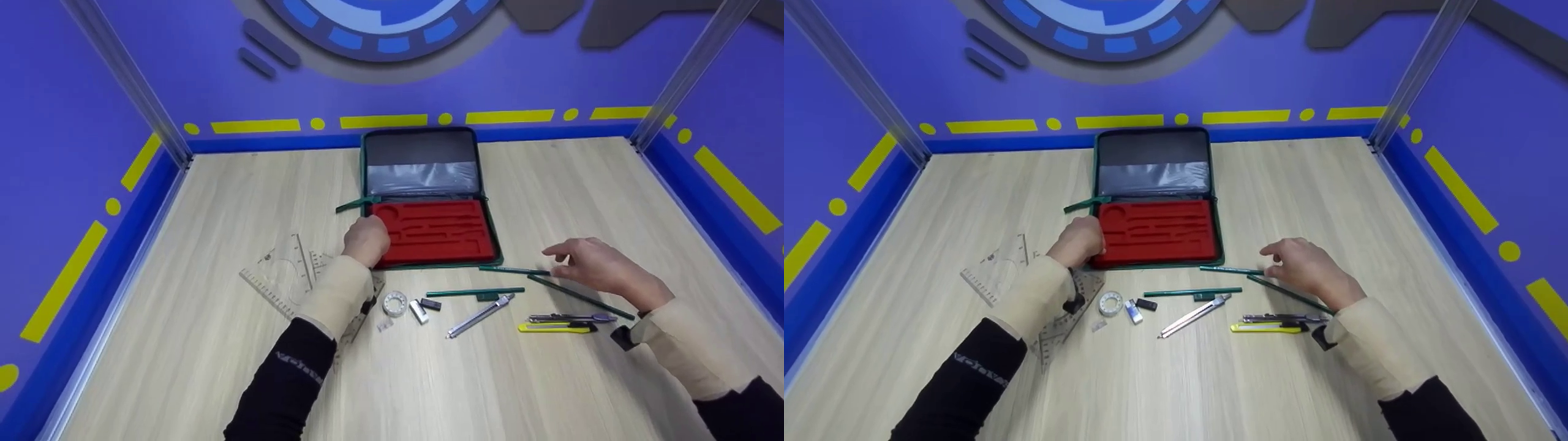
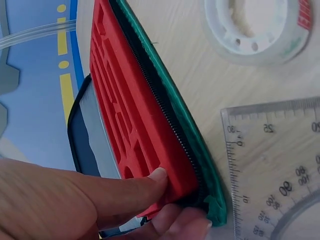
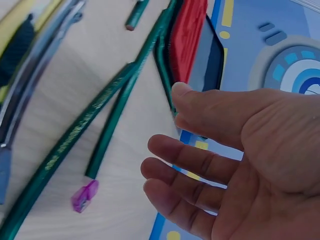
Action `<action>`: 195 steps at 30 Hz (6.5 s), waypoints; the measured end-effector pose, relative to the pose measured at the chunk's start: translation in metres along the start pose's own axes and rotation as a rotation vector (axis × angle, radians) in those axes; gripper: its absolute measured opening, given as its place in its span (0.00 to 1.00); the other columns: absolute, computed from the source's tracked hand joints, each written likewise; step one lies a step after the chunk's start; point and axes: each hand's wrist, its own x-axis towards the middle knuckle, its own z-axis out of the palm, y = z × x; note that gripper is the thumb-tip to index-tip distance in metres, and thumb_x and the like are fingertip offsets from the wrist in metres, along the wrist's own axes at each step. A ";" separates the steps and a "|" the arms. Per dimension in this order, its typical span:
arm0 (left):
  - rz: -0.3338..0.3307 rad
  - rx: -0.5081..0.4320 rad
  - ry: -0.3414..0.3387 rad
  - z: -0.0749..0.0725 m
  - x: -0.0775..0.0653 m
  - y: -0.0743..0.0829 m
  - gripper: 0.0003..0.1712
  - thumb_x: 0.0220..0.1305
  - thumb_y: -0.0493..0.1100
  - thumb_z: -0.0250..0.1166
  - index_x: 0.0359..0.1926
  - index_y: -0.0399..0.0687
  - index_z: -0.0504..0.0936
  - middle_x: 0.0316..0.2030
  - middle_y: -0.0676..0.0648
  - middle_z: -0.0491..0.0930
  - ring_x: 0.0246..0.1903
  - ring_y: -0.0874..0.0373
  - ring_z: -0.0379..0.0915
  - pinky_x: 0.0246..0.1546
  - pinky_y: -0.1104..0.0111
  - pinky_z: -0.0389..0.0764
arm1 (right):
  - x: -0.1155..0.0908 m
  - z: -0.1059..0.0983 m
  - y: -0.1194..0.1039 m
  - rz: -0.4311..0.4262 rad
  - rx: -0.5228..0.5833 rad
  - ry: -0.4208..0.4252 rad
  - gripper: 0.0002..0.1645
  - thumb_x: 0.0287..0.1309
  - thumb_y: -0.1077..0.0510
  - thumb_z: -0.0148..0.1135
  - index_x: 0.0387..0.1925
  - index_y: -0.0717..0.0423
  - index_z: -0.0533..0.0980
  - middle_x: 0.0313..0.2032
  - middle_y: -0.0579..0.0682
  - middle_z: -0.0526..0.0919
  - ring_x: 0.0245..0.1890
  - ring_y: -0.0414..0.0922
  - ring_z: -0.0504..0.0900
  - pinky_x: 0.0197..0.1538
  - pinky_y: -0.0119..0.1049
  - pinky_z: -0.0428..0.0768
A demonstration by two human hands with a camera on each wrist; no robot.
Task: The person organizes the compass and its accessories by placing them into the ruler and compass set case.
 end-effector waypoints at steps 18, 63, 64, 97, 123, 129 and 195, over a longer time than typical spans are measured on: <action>0.014 -0.007 0.012 0.003 0.001 -0.001 0.11 0.70 0.32 0.58 0.42 0.37 0.88 0.43 0.38 0.85 0.37 0.49 0.82 0.30 0.61 0.79 | 0.001 0.025 0.015 -0.054 -0.154 0.106 0.21 0.52 0.74 0.64 0.50 0.67 0.84 0.38 0.58 0.84 0.38 0.55 0.83 0.43 0.57 0.81; -0.052 -0.056 -0.025 0.000 0.006 -0.003 0.05 0.61 0.31 0.72 0.39 0.38 0.88 0.46 0.38 0.84 0.34 0.52 0.76 0.33 0.64 0.78 | 0.008 0.023 0.011 -0.099 -0.169 0.276 0.11 0.55 0.77 0.68 0.37 0.64 0.85 0.33 0.53 0.84 0.36 0.50 0.82 0.43 0.53 0.84; -0.048 -0.059 -0.027 0.000 0.006 -0.003 0.04 0.62 0.30 0.71 0.38 0.38 0.88 0.46 0.38 0.83 0.34 0.52 0.75 0.32 0.64 0.77 | 0.008 0.021 0.009 -0.096 -0.167 0.278 0.11 0.55 0.77 0.68 0.38 0.64 0.85 0.34 0.54 0.84 0.36 0.51 0.82 0.44 0.53 0.84; -0.047 -0.069 -0.084 -0.005 0.009 -0.004 0.10 0.59 0.29 0.74 0.43 0.34 0.86 0.46 0.36 0.82 0.28 0.54 0.66 0.27 0.67 0.68 | 0.067 -0.010 -0.066 -0.218 -0.128 0.232 0.11 0.57 0.77 0.60 0.36 0.65 0.85 0.33 0.56 0.85 0.34 0.51 0.82 0.42 0.50 0.85; -0.106 -0.079 -0.053 -0.004 0.013 -0.003 0.08 0.55 0.30 0.77 0.35 0.34 0.87 0.28 0.44 0.75 0.27 0.55 0.67 0.31 0.66 0.75 | 0.110 0.031 -0.093 -0.319 -0.130 0.178 0.14 0.51 0.78 0.57 0.31 0.64 0.84 0.30 0.53 0.84 0.30 0.45 0.78 0.37 0.46 0.83; -0.090 -0.063 -0.041 -0.003 0.013 -0.005 0.08 0.55 0.32 0.78 0.35 0.35 0.87 0.33 0.42 0.81 0.28 0.56 0.68 0.32 0.66 0.78 | 0.115 0.037 -0.098 -0.266 -0.132 0.131 0.13 0.57 0.76 0.58 0.32 0.62 0.86 0.29 0.51 0.84 0.28 0.45 0.76 0.38 0.44 0.83; -0.102 -0.131 -0.091 0.001 0.017 -0.003 0.07 0.57 0.25 0.69 0.28 0.38 0.83 0.32 0.41 0.78 0.19 0.58 0.62 0.19 0.70 0.65 | 0.081 -0.002 -0.074 -0.213 -0.011 0.149 0.05 0.62 0.68 0.70 0.40 0.63 0.86 0.35 0.52 0.86 0.35 0.47 0.84 0.41 0.48 0.84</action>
